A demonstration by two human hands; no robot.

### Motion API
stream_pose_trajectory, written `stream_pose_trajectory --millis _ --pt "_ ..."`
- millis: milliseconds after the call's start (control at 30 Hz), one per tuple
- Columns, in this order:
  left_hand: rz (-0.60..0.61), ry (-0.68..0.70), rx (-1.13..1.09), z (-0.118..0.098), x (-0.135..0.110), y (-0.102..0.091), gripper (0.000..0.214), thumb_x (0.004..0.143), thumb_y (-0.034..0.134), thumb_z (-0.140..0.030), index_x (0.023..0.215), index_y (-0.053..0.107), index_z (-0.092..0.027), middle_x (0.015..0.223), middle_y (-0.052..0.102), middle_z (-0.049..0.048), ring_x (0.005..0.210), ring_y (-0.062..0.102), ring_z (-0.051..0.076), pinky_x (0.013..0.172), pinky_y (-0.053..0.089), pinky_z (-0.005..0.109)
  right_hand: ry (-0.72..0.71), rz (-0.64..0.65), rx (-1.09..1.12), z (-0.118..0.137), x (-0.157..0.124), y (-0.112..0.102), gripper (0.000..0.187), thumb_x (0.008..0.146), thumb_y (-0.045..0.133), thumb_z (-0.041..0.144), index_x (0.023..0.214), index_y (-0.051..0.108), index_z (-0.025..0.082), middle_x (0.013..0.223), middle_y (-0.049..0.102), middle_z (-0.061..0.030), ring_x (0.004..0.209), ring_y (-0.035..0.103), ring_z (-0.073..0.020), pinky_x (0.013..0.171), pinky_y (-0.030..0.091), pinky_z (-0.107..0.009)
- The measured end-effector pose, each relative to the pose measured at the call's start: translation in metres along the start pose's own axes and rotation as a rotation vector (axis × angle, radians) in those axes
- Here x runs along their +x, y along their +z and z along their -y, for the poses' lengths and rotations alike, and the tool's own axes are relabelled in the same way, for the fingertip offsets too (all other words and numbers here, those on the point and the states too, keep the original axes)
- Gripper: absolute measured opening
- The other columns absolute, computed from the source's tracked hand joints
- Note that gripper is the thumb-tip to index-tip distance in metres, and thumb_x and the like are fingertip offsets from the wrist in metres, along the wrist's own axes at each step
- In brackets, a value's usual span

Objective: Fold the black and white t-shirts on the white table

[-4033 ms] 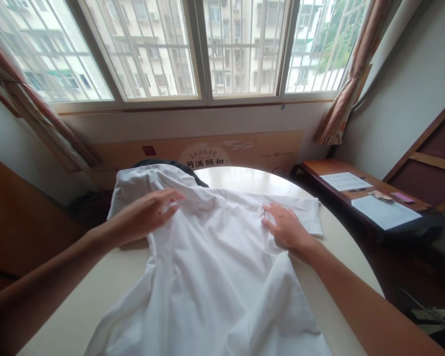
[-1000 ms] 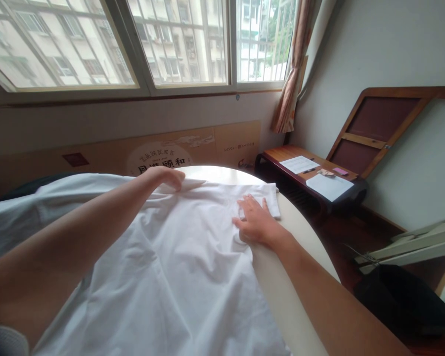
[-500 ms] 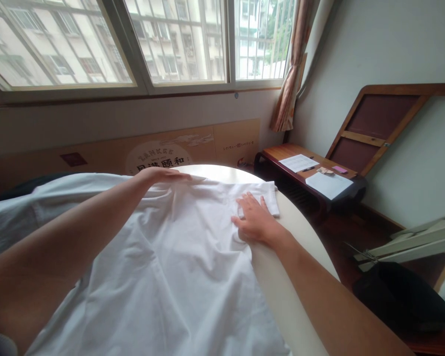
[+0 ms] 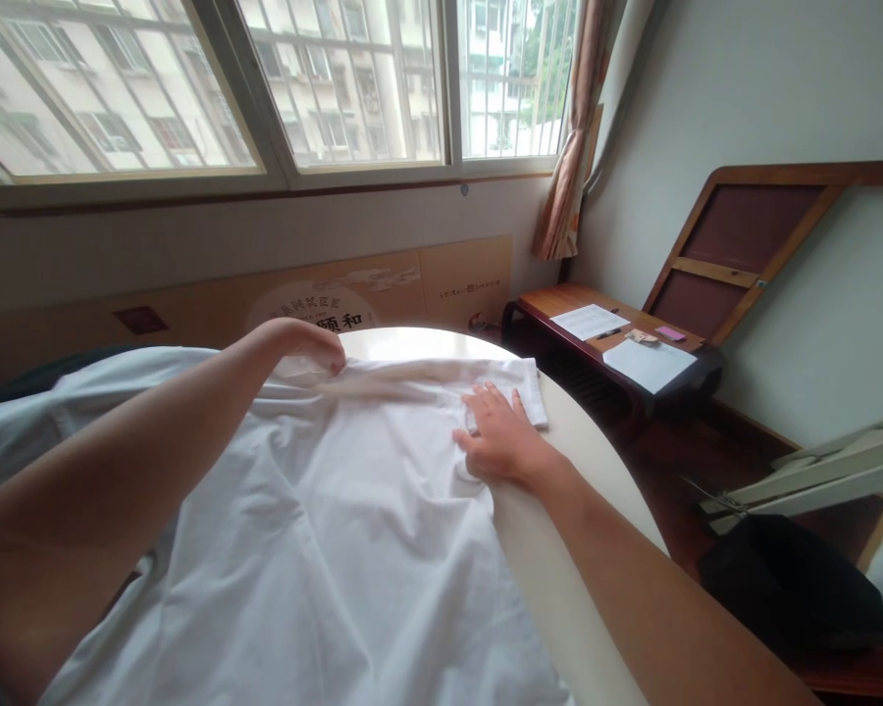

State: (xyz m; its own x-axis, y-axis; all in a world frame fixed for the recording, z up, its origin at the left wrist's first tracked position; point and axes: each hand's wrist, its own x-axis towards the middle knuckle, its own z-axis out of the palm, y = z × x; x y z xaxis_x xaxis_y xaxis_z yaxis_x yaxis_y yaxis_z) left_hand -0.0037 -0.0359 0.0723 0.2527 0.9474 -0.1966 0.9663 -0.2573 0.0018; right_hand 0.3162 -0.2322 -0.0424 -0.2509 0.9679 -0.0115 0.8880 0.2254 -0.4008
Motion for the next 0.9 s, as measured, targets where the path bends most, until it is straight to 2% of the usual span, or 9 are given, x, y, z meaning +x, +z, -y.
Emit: stream_pose_trajectory --millis 100,167,233,300,467,567,667,800,900 --pt "0.159 -0.008 -0.026 -0.002 0.0 -0.002 0.028 0.059 0.079 -0.024 0.084 0.071 -0.014 0.076 0.071 0.0021 0.079 0.059 0.02 0.072 0.048 0.03 0.003 0.006 0.005 0.003 -0.001 -0.001 0.066 0.102 0.048 0.046 0.16 0.043 0.015 0.176 0.025 -0.0132 0.165 0.009 -0.0322 0.13 0.001 -0.06" --pt "0.156 -0.001 -0.061 -0.005 0.001 -0.004 0.023 0.062 0.075 -0.026 0.083 0.07 -0.017 0.081 0.071 0.0018 0.079 0.061 0.021 0.067 0.046 0.029 0.006 0.008 0.003 0.004 -0.001 -0.002 0.066 0.102 0.049 0.046 0.161 0.043 0.015 0.176 0.025 -0.0132 0.164 0.01 -0.0322 0.13 0.001 -0.061" --pt "0.068 -0.022 -0.119 -0.008 0.002 -0.005 0.019 0.065 0.073 -0.029 0.08 0.068 -0.018 0.081 0.07 0.0035 0.078 0.063 0.023 0.063 0.044 0.029 0.015 0.003 -0.002 0.005 -0.001 -0.001 0.066 0.102 0.049 0.045 0.16 0.043 0.014 0.175 0.026 -0.014 0.164 0.01 -0.0325 0.13 0.001 -0.062" --pt "-0.105 -0.082 -0.152 -0.012 0.006 -0.005 0.022 0.067 0.074 -0.03 0.085 0.069 -0.018 0.086 0.071 0.0066 0.081 0.066 0.026 0.066 0.046 0.031 0.032 -0.023 -0.009 0.007 -0.002 -0.001 0.067 0.103 0.048 0.045 0.162 0.04 0.012 0.175 0.025 -0.0164 0.164 0.01 -0.0328 0.129 0.001 -0.063" --pt "-0.521 -0.225 0.014 -0.026 0.02 0.005 0.038 0.084 0.062 -0.023 0.121 0.065 -0.016 0.117 0.071 0.0186 0.115 0.063 0.038 0.101 0.044 0.048 -0.061 -0.079 0.012 0.017 -0.01 -0.001 0.069 0.107 0.04 0.046 0.167 0.028 0.014 0.176 0.023 -0.0148 0.165 0.011 -0.0298 0.13 0.003 -0.063" --pt "-0.612 -0.282 0.051 -0.033 0.027 0.021 0.043 0.092 0.052 -0.025 0.131 0.058 -0.008 0.132 0.064 0.0269 0.127 0.053 0.043 0.108 0.035 0.054 -0.14 0.013 0.003 0.02 -0.016 -0.003 0.07 0.106 0.043 0.052 0.166 0.033 0.016 0.175 0.026 -0.0131 0.164 0.013 -0.0307 0.13 0.005 -0.061" --pt "-0.553 -0.343 0.06 -0.041 0.025 0.038 0.052 0.093 0.053 -0.028 0.135 0.052 0.001 0.138 0.056 0.0332 0.128 0.05 0.044 0.107 0.034 0.053 -0.129 0.048 -0.045 0.019 -0.018 -0.005 0.077 0.104 0.047 0.058 0.166 0.034 0.016 0.176 0.024 -0.0145 0.164 0.015 -0.0335 0.13 0.006 -0.062" --pt "-0.465 -0.145 0.085 -0.069 -0.014 0.057 0.051 0.101 0.045 -0.035 0.134 0.056 0.001 0.139 0.058 0.0309 0.128 0.053 0.043 0.109 0.038 0.053 -0.048 0.039 -0.068 0.011 -0.016 -0.009 0.085 0.103 0.043 0.066 0.169 0.026 0.015 0.176 0.024 -0.0158 0.163 0.014 -0.0352 0.129 0.009 -0.064" --pt "-0.405 0.124 0.037 -0.103 -0.086 0.079 0.057 0.106 0.038 -0.041 0.144 0.052 -0.001 0.148 0.056 0.0273 0.134 0.055 0.04 0.113 0.041 0.054 0.043 -0.001 -0.083 0.003 -0.01 -0.01 0.07 0.108 0.036 0.057 0.166 0.034 0.017 0.174 0.028 -0.016 0.163 0.017 -0.0329 0.128 0.008 -0.067"
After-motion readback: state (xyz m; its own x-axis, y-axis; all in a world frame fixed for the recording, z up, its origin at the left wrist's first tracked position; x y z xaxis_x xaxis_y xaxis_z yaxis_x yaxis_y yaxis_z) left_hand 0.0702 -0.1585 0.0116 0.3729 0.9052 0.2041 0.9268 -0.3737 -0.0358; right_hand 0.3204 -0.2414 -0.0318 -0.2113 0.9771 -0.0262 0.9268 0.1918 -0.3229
